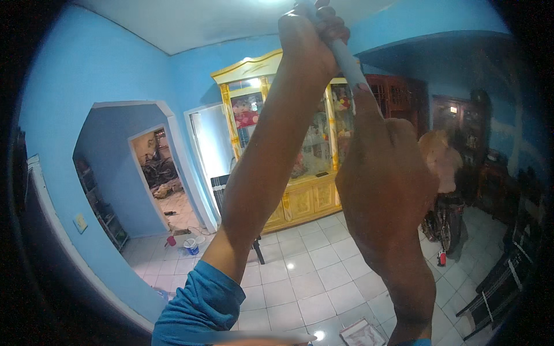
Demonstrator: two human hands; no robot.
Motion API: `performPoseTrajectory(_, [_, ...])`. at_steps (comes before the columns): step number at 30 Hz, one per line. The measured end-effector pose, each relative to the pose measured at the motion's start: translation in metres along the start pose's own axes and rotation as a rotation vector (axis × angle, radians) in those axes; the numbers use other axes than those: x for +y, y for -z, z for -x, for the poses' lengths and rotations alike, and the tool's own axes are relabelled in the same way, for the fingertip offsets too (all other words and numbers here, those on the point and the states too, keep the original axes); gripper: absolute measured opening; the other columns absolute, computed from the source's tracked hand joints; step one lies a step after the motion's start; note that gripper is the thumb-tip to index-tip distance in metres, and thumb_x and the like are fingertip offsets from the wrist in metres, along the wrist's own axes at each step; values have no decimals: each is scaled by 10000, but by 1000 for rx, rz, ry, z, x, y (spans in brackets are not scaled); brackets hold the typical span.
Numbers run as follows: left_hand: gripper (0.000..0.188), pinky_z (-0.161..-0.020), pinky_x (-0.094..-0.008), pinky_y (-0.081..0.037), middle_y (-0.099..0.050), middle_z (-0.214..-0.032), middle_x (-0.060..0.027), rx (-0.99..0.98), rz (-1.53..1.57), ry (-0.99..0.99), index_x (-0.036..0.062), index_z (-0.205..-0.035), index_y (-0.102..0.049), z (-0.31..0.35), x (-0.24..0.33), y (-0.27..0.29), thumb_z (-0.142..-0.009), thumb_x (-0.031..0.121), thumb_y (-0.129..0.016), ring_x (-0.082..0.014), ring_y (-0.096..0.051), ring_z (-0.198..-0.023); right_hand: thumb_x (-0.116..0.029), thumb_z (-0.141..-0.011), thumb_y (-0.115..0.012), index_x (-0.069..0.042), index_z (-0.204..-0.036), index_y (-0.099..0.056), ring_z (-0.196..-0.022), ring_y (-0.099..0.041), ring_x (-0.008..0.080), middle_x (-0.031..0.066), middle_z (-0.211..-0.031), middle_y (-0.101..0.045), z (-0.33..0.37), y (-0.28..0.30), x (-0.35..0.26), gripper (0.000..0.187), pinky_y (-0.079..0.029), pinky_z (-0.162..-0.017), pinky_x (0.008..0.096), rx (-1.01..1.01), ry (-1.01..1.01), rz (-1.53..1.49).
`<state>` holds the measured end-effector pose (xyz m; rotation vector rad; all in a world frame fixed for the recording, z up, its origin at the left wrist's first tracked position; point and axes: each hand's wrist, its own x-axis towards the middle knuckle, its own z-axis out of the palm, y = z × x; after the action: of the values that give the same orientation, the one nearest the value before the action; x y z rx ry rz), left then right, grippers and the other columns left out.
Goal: The person assembles a long white PVC pipe by connecting multiple sections together. They repeatedly lift the pipe to reach the top of a yellow display cabinet, then lower it to the floor to attach additional segments.
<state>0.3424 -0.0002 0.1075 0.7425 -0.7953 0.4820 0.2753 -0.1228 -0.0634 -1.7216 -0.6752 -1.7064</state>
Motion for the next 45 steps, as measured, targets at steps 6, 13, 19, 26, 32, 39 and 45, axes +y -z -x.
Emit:
performPoseTrajectory(6, [401, -499, -257, -327, -438, -765, 0, -94, 39, -17, 87, -1125, -523, -18, 15, 30, -1107, 420, -301, -86, -384, -563, -75, -953, -672, -102, -1375, -627, -733, -673, 189, 82, -823, -660, -3, -4, -17, 426, -516, -591, 341, -34, 27, -13])
performPoseTrajectory(13, [434, -499, -282, -353, -462, -770, -7, 42, -109, 29, 97, -1170, -519, 27, -20, 0, -1105, 478, -322, -105, -400, -552, -88, -1004, -649, -52, -1380, -639, -941, -714, 212, 168, -1028, -731, 23, 10, 3, 378, -568, -794, 342, -110, -251, -235])
performPoseTrajectory(19, [474, -505, -303, -391, -483, -745, -19, 128, -238, 157, 96, -1175, -514, 44, -57, 12, -1095, 528, -338, -127, -464, -566, -186, -1059, -578, 4, -1367, -606, -847, -732, 198, 195, -1034, -750, 93, 3, 56, 363, -584, -738, 341, -91, -221, -291])
performPoseTrajectory(26, [402, -458, -306, -404, -509, -716, 1, 246, -514, 172, 87, -1094, -522, 67, -102, 98, -1102, 468, -395, -116, -498, -551, -256, -1075, -512, 67, -1339, -573, -605, -490, 68, 29, -726, -546, 227, -15, 79, 421, -399, -518, 255, -404, -931, -811])
performPoseTrajectory(32, [319, -425, -281, -434, -537, -746, -10, 416, -867, 71, 67, -1095, -518, 81, -108, 118, -1106, 379, -453, -101, -532, -549, -307, -1088, -481, 94, -1269, -602, -557, -450, 55, 1, -672, -512, 246, -39, 72, 456, -363, -477, 251, -447, -988, -811])
performPoseTrajectory(39, [347, -523, -327, -550, -598, -974, -89, 318, -813, 63, 9, -1329, -423, 27, -47, 180, -1109, 277, -409, -129, -572, -657, -354, -1093, -480, 44, -1178, -642, -445, -341, 21, -57, -611, -427, 155, -110, 32, 438, -254, -376, 228, -582, -1027, -1086])
performPoseTrajectory(45, [490, -628, -324, -591, -562, -1149, -155, 307, -893, -9, 18, -1539, -255, -30, 8, 215, -1100, 192, -387, -177, -609, -761, -329, -1099, -473, -107, -803, -524, -439, -341, 23, -80, -597, -380, 84, -198, 2, 373, -264, -359, 233, -603, -1025, -1320])
